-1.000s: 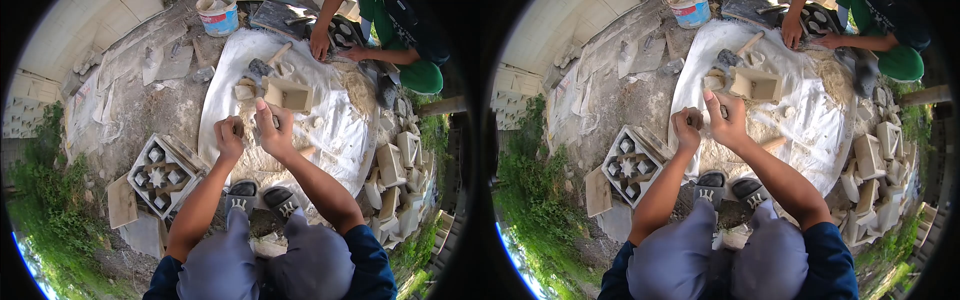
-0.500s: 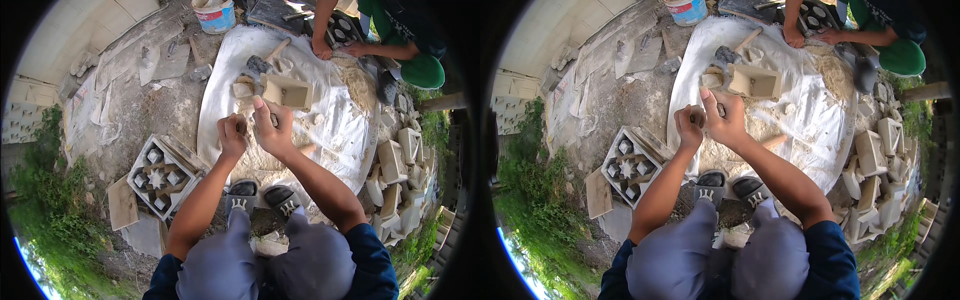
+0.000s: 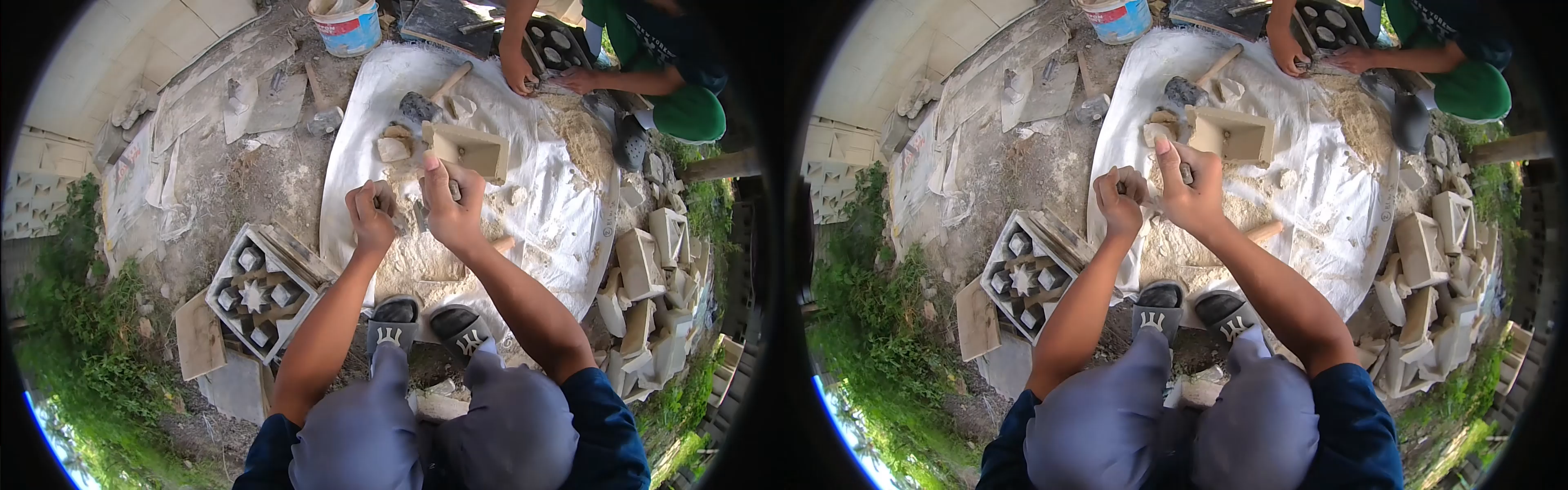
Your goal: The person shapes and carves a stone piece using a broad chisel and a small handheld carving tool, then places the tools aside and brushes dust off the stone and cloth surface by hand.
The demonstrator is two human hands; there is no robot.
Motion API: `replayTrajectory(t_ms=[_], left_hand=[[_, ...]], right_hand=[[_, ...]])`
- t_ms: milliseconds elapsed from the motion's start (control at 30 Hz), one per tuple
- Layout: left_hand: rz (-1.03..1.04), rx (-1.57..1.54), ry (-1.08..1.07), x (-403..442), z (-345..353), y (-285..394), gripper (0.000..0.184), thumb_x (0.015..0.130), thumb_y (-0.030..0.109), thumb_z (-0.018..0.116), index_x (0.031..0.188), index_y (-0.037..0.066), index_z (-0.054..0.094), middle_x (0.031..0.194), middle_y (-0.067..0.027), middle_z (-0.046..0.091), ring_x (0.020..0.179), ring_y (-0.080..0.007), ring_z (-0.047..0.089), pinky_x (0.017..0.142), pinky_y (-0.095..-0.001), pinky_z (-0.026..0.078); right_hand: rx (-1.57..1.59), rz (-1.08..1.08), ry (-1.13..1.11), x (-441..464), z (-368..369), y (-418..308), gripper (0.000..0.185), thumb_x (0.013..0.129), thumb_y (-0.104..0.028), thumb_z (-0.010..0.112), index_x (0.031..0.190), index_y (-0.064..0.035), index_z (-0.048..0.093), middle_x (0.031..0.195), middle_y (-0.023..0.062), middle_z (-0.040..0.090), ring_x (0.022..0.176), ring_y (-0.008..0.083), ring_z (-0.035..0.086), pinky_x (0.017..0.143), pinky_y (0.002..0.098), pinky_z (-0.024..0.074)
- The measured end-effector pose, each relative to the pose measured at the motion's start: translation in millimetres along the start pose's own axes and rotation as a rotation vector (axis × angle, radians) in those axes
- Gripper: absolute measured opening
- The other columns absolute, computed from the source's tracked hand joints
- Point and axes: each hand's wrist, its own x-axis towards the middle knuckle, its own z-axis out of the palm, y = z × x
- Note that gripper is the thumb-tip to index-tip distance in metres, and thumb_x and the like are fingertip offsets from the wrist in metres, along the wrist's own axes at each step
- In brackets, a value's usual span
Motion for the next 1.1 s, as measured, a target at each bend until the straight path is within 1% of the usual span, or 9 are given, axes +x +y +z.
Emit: replayTrajectory(t_ms=[133,367,433,533,667,800,867,900,1100], left_hand=[[0.1,0.111,0.259,-1.7,11.9,2.5,0.005,0.101,0.003,0.042,0.105,0.005,0.045,0.079,-0.0089,0.05,0.053,-0.0127,0.044,0.049,-0.0288,0.04],[0.025,0.014,0.133,23.5,1.9,30.2,0.006,0.098,0.006,0.043,0.092,0.005,0.04,0.061,-0.0051,0.039,0.047,-0.0126,0.035,0.048,-0.0279,0.035],[-0.307,-0.191,0.133,16.5,15.1,11.0,0.033,0.098,0.023,0.037,0.07,0.006,0.035,0.053,-0.0036,0.032,0.045,-0.0127,0.03,0.046,-0.0291,0.028],[-0.236,0.103,0.322,17.0,24.1,19.8,0.052,0.095,0.037,0.033,0.053,0.009,0.027,0.048,-0.0023,0.025,0.043,-0.013,0.026,0.044,-0.0305,0.023],[-0.518,-0.41,0.125,7.1,8.6,6.0,0.053,0.098,0.036,0.034,0.058,0.002,0.044,0.051,-0.0033,0.034,0.045,-0.0135,0.034,0.043,-0.0286,0.025],[0.126,0.174,0.202,41.8,15.8,43.3,0.023,0.098,0.014,0.045,0.08,0.001,0.05,0.066,-0.0065,0.045,0.048,-0.0141,0.04,0.043,-0.0278,0.03],[0.112,-0.171,-0.037,16.3,21.9,13.4,0.007,0.095,-0.002,0.048,0.1,0.003,0.046,0.082,-0.0087,0.05,0.053,-0.0144,0.044,0.044,-0.0265,0.036],[0.076,-0.335,-0.15,4.1,25.1,-1.4,0.022,0.094,-0.01,0.049,0.11,0.004,0.044,0.09,-0.0098,0.052,0.056,-0.0146,0.047,0.044,-0.0259,0.039],[0.205,0.036,0.038,12.8,46.4,15.7,0.023,0.097,-0.008,0.045,0.115,0.006,0.04,0.092,-0.0119,0.05,0.057,-0.0145,0.047,0.045,-0.0268,0.042]], right_hand=[[-0.068,-0.009,0.024,2.1,-2.9,3.8,0.044,0.103,-0.022,0.052,0.067,0.0022,0.049,0.052,0.0003,0.034,0.054,0.0071,0.029,0.045,0.0311,0.0251],[-0.109,-0.018,0.002,-1.0,-5.5,-1.5,0.045,0.103,-0.024,0.053,0.066,0.0019,0.049,0.054,-0.0003,0.034,0.054,0.0065,0.03,0.045,0.0303,0.0254],[0.007,0.062,0.051,6.5,-4.2,-9.7,0.044,0.103,-0.022,0.051,0.066,0.0018,0.05,0.053,0.0012,0.035,0.054,0.0071,0.031,0.046,0.0306,0.0267],[-0.066,-0.017,0.024,2.5,-4.2,-15.5,0.045,0.103,-0.023,0.051,0.067,0.0025,0.052,0.053,0.0011,0.036,0.054,0.0072,0.031,0.045,0.0306,0.027],[-0.126,-0.04,0.03,0.3,-15.8,-3.4,0.046,0.103,-0.024,0.052,0.066,0.0023,0.052,0.051,-0.0009,0.037,0.053,0.0061,0.031,0.044,0.0304,0.0258],[-0.073,0.01,0.044,-1.5,-19.0,-6.9,0.047,0.104,-0.025,0.051,0.065,0.0018,0.051,0.051,-0.0009,0.036,0.053,0.0058,0.03,0.044,0.0303,0.0248],[-0.124,-0.017,0.051,-1.2,-25.4,11.7,0.049,0.104,-0.027,0.05,0.064,0.0016,0.05,0.052,-0.0012,0.034,0.053,0.0054,0.029,0.044,0.0302,0.0239],[-0.132,-0.018,0.067,2.4,-29.8,8.9,0.049,0.104,-0.027,0.05,0.064,0.0016,0.05,0.052,-0.0012,0.034,0.053,0.0054,0.029,0.044,0.0302,0.0239],[-0.172,0.003,0.033,-0.2,-35.5,6.1,0.047,0.105,-0.028,0.048,0.066,-0.0012,0.048,0.055,-0.0063,0.04,0.053,0.0036,0.031,0.046,0.0272,0.0243]])
